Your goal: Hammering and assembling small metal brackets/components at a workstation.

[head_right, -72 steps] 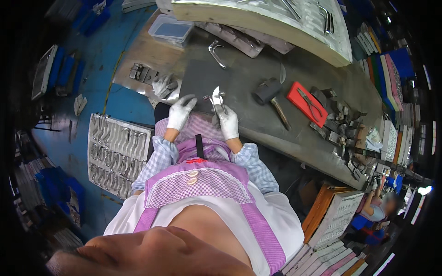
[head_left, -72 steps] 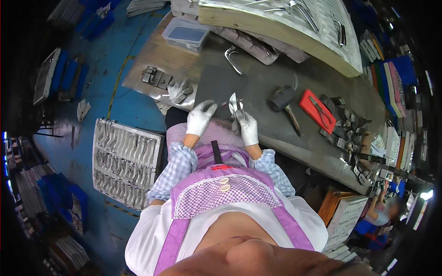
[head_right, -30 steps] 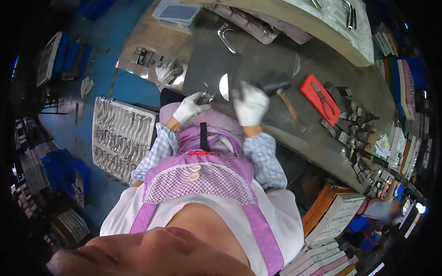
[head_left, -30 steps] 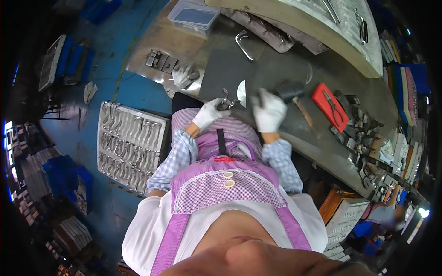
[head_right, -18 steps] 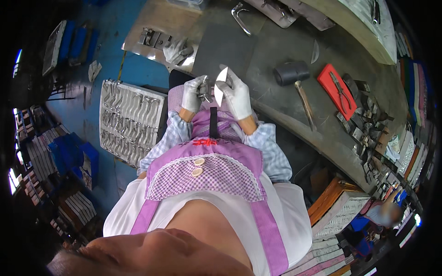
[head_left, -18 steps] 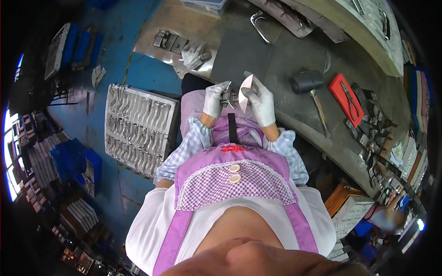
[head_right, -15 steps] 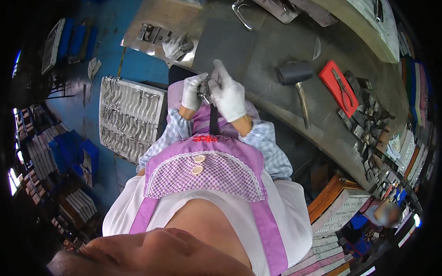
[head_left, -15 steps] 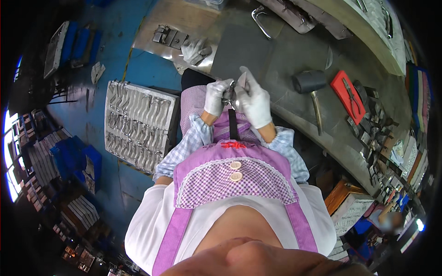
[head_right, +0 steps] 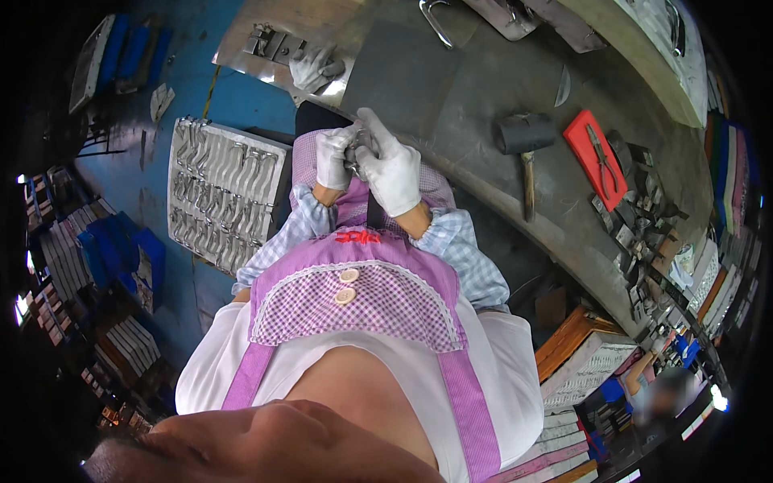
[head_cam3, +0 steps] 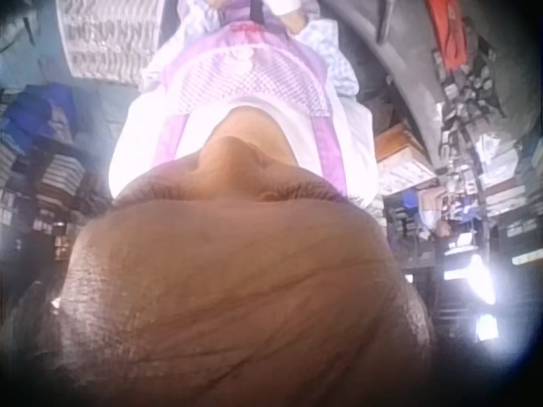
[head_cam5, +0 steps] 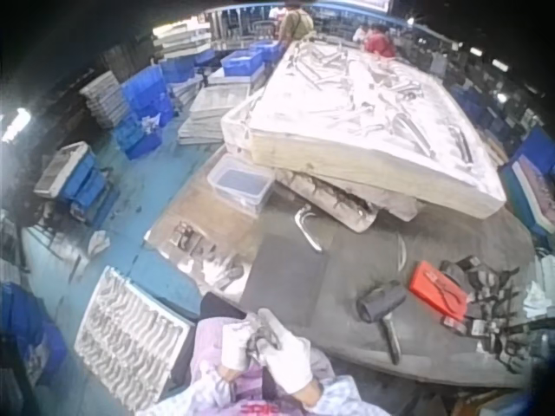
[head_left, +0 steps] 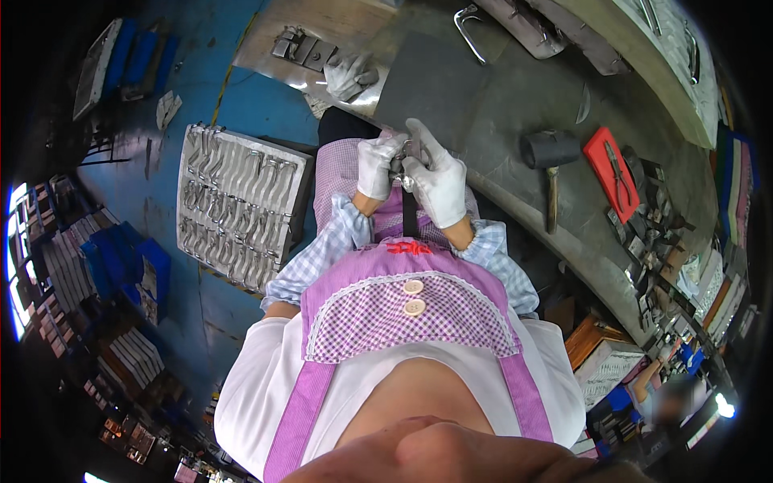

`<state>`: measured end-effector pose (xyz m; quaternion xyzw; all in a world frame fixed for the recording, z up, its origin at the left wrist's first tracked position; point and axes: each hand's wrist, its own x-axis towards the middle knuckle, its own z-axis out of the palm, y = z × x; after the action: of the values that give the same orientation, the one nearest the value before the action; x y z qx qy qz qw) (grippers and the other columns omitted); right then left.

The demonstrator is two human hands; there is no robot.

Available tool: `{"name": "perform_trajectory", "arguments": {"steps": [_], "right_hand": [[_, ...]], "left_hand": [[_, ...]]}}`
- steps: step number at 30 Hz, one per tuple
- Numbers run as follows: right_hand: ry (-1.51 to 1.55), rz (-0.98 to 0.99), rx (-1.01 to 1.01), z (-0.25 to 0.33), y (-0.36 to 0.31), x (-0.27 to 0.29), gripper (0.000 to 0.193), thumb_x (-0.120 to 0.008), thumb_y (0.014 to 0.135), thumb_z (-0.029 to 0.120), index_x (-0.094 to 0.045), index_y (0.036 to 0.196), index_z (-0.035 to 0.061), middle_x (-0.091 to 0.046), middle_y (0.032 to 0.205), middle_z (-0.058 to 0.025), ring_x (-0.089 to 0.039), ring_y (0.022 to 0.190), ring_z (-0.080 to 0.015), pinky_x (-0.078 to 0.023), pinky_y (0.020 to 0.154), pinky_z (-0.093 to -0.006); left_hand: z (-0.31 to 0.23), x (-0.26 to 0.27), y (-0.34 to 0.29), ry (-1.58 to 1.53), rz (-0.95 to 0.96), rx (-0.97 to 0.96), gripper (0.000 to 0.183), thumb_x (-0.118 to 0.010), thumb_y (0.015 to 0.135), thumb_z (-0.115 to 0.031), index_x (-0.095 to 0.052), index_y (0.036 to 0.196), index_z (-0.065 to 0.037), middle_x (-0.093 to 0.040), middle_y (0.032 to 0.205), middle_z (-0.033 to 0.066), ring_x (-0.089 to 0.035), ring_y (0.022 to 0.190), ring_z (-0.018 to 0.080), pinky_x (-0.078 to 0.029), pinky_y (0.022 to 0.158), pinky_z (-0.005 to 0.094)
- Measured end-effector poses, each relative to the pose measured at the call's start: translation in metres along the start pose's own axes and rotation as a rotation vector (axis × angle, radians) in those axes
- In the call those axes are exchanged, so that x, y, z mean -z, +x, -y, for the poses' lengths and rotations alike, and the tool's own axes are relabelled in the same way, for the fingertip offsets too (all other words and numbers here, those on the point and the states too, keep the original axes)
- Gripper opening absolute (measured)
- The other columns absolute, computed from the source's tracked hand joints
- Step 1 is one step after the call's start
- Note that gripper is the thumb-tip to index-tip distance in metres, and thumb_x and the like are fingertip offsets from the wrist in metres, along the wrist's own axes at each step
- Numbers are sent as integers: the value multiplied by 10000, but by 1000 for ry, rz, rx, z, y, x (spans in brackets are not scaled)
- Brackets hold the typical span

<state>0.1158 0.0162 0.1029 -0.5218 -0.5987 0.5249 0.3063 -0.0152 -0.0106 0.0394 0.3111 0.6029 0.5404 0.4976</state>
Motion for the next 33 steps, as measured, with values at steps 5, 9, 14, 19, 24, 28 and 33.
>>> {"name": "perform_trajectory", "arguments": {"steps": [5, 9, 14, 19, 24, 28, 33], "right_hand": [[-444, -173, -8, -51, 46, 20, 466, -631, 860, 160, -592, 1319, 91, -701, 852, -117, -688, 716, -246, -548, 713, -362], [-617, -400, 261, -77, 39, 85, 468, -629, 878, 178, -565, 1329, 71, -685, 1020, -154, -657, 944, -305, -509, 857, -423], [-1067, -855, 94, -165, -14, 184, 485, -676, 864, 328, -607, 1278, 86, -650, 1137, -174, -617, 960, -358, -480, 863, -472], [-608, -586, -265, -124, 22, 183, 394, -748, 769, 248, -711, 1097, 34, -729, 871, -156, -677, 745, -322, -523, 703, -414], [534, -249, -255, 28, 22, 106, 136, -680, 903, 137, -684, 974, 21, -473, 627, 44, -326, 430, -13, -210, 388, -223], [-357, -151, 260, -19, 36, 82, 319, -783, 788, 226, -690, 1026, 36, -720, 829, -183, -687, 776, -407, -545, 729, -431], [-868, -297, 56, -91, 51, 149, 246, -683, 783, 282, -727, 985, 148, -693, 814, -198, -686, 799, -367, -544, 726, -455]], "left_hand": [[-13, -10, 51, -111, 158, 336, 346, -617, 934, -354, -697, 946, -17, -612, 638, 55, -567, 534, 137, -447, 520, 292], [-3, 1, 65, 856, 128, -89, 547, -742, 792, -422, -645, 1148, -18, -720, 966, 162, -715, 810, 287, -563, 754, 364], [-21, 19, 52, 754, -10, -247, 498, -710, 833, -364, -641, 1204, -40, -720, 959, 177, -707, 880, 321, -558, 766, 404], [-47, 8, 83, 817, 421, 361, 415, -577, 924, -364, -679, 1138, -24, -720, 875, 192, -706, 895, 328, -532, 782, 434], [0, -3, 110, 1480, 669, -9, 441, -590, 881, -411, -730, 991, -7, -692, 1061, 233, -667, 1017, 383, -516, 894, 451], [12, -7, 116, 1322, 522, 160, 451, -581, 897, -423, -728, 1026, -17, -687, 1073, 232, -659, 1038, 382, -509, 913, 438], [23, -9, 120, 1380, 575, -25, 448, -544, 917, -431, -728, 996, -30, -694, 1018, 228, -656, 1011, 387, -509, 891, 463]]}}
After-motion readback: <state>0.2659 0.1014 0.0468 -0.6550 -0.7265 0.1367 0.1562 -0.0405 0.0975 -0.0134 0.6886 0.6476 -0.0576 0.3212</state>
